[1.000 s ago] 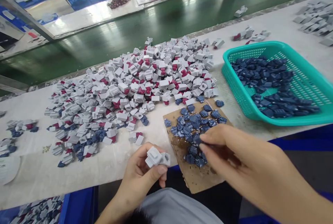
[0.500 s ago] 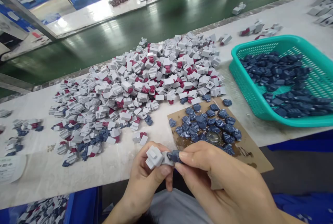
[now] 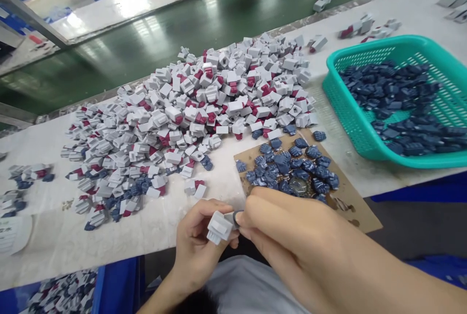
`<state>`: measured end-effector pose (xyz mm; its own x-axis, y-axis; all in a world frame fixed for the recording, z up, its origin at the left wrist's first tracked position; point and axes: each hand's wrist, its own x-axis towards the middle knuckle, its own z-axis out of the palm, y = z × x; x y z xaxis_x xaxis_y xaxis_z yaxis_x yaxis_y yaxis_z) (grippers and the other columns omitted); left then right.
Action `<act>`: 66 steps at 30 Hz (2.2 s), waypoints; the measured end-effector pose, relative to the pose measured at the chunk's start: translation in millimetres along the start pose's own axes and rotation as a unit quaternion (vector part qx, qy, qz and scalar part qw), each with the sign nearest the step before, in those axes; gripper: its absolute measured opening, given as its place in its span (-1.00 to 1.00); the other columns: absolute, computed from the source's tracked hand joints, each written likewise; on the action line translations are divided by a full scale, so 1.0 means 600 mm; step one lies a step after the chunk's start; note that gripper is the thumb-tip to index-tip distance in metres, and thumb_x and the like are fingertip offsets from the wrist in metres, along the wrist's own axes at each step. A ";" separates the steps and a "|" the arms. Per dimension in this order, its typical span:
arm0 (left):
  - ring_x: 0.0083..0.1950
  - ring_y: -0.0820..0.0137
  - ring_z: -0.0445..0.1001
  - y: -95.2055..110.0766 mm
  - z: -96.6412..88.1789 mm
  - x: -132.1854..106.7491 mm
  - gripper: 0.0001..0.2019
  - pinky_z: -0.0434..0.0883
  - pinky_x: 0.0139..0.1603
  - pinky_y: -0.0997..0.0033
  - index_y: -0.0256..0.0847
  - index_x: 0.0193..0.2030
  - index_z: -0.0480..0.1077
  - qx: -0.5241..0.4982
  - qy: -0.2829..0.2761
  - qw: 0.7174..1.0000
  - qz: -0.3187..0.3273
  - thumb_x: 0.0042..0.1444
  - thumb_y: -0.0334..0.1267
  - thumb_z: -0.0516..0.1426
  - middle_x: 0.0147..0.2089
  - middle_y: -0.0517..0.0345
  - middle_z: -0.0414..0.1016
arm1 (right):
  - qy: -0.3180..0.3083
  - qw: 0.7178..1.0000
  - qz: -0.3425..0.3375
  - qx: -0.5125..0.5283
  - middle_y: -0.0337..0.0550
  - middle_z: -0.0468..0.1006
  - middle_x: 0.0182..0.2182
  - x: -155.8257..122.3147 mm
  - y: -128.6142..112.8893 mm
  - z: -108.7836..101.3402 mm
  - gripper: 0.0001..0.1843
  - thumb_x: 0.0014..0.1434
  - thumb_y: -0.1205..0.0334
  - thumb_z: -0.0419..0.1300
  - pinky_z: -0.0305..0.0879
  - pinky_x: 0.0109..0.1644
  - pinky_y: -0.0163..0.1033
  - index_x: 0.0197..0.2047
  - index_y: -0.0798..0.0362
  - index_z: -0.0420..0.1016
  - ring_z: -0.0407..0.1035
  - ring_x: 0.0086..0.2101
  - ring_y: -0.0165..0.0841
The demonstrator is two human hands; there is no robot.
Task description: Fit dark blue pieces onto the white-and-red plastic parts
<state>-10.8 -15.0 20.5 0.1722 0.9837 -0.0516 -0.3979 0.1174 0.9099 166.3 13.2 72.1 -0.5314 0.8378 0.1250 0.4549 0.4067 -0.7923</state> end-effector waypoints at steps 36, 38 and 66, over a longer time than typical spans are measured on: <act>0.04 0.15 0.46 0.013 -0.005 0.053 -0.65 0.40 0.05 0.23 -0.24 0.02 0.45 0.249 -0.142 0.956 0.065 0.26 -0.24 -0.08 -0.01 -0.06 0.51 | -0.017 0.851 0.323 0.413 -0.04 0.60 -0.32 0.082 0.013 0.065 -0.21 -0.03 -0.58 0.01 0.41 -0.39 -0.23 -0.39 0.03 0.58 0.47 -0.25 -0.17; 0.01 0.14 0.47 0.009 -0.008 0.055 -0.62 0.41 0.02 0.22 -0.24 -0.03 0.47 0.246 -0.143 0.958 0.050 0.31 -0.13 -0.11 -0.05 -0.06 0.53 | -0.013 0.839 0.348 0.418 -0.05 0.59 -0.33 0.083 0.013 0.073 -0.19 -0.10 -0.61 0.04 0.40 -0.42 -0.23 -0.38 0.02 0.59 0.47 -0.26 -0.16; -0.24 0.26 0.47 -0.019 -0.007 0.061 -0.47 0.42 -0.18 0.28 -0.20 -0.44 0.40 0.215 0.095 0.972 0.011 0.30 0.11 -0.14 -0.35 0.01 0.52 | 0.110 0.705 0.416 0.565 -0.08 0.52 -0.58 0.137 -0.008 0.103 -0.29 0.17 -0.38 -0.02 0.32 -0.45 -0.34 -0.56 0.10 0.49 0.37 -0.56 -0.40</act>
<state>-3.7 19.9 6.3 -0.0169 0.9976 -0.0678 0.0206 0.0682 0.9975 76.5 57.5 49.0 -0.2360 0.7026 -0.6713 -0.3814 -0.7024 -0.6010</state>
